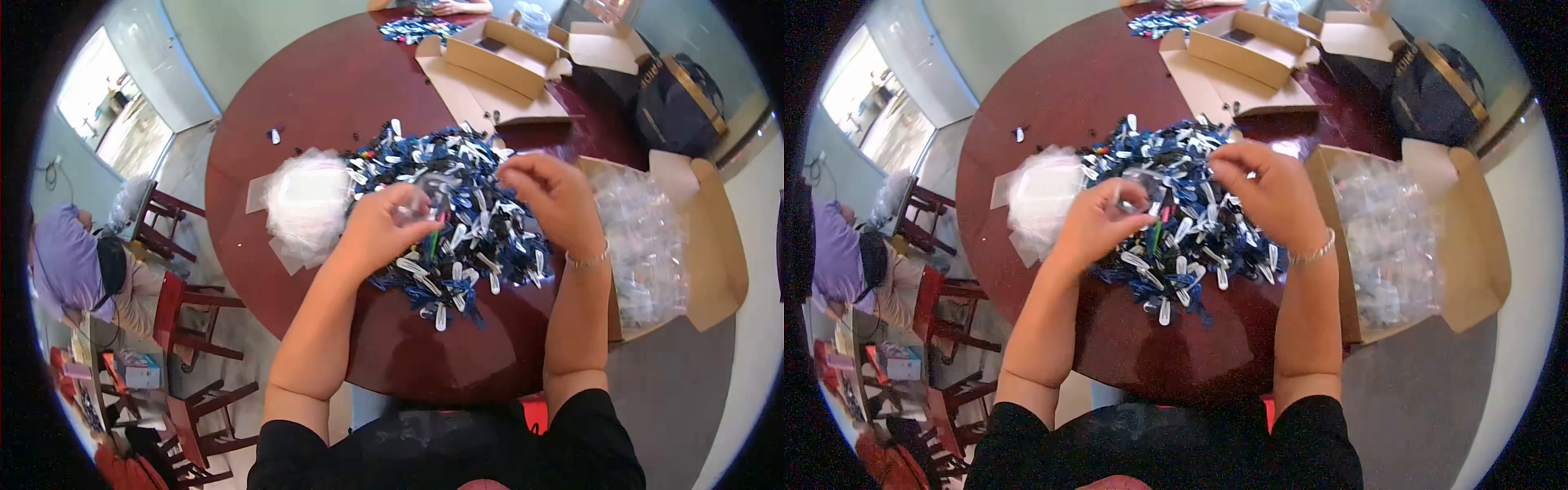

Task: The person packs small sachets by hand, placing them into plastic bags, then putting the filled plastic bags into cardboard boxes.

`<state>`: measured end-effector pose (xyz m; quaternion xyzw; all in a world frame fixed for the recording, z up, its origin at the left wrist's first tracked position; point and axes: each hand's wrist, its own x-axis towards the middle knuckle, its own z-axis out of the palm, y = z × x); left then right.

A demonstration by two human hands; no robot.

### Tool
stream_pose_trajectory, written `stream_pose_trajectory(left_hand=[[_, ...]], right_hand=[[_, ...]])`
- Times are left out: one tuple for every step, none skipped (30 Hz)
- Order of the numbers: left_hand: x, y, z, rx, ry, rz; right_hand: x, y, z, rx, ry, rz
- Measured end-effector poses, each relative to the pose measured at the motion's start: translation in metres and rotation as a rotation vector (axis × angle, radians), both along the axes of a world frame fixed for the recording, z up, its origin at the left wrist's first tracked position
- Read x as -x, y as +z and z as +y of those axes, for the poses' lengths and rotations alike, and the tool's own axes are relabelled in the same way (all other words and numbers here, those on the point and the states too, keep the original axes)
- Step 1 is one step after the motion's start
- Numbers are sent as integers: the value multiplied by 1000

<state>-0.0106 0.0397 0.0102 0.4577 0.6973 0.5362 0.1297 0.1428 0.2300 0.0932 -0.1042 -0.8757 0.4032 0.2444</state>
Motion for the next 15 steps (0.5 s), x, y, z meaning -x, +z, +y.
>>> stream_pose_trajectory(left_hand=[[0,2,1,-6,19,-54],[-2,5,1,-11,33,-106],[-3,7,0,11,37,-125],[-2,7,0,34,43,-143],[0,5,0,26,37,-136],[-1,4,1,22,25,-140],[-1,3,2,-22,39,-140],[-2,3,2,-64,55,-141],[-2,5,2,-51,52,-138],[-1,2,2,-52,43,-144],[0,-1,1,-27,33,-153],[1,-3,2,-1,24,-161],[-1,4,2,45,28,-171],[-2,5,2,45,22,-174],[-4,5,2,40,17,-136]], right_hand=[[-1,-4,12,113,-25,-33],[-4,-12,23,88,-93,-110],[-8,-20,33,64,-160,-186],[-14,-28,39,-199,-185,-281],[-20,-39,44,-205,-182,-344],[-27,-47,46,-210,-177,-407],[-32,-49,45,-241,-168,-476],[-39,-56,45,-243,-177,-483],[-48,-67,45,-317,-238,-505],[-56,-71,41,-391,-298,-527],[-66,-71,34,-410,-330,-567],[-74,-74,29,-410,-336,-573],[-81,-77,25,-421,-388,-592],[-86,-79,21,-433,-438,-610],[-90,-79,16,-435,-442,-612]])
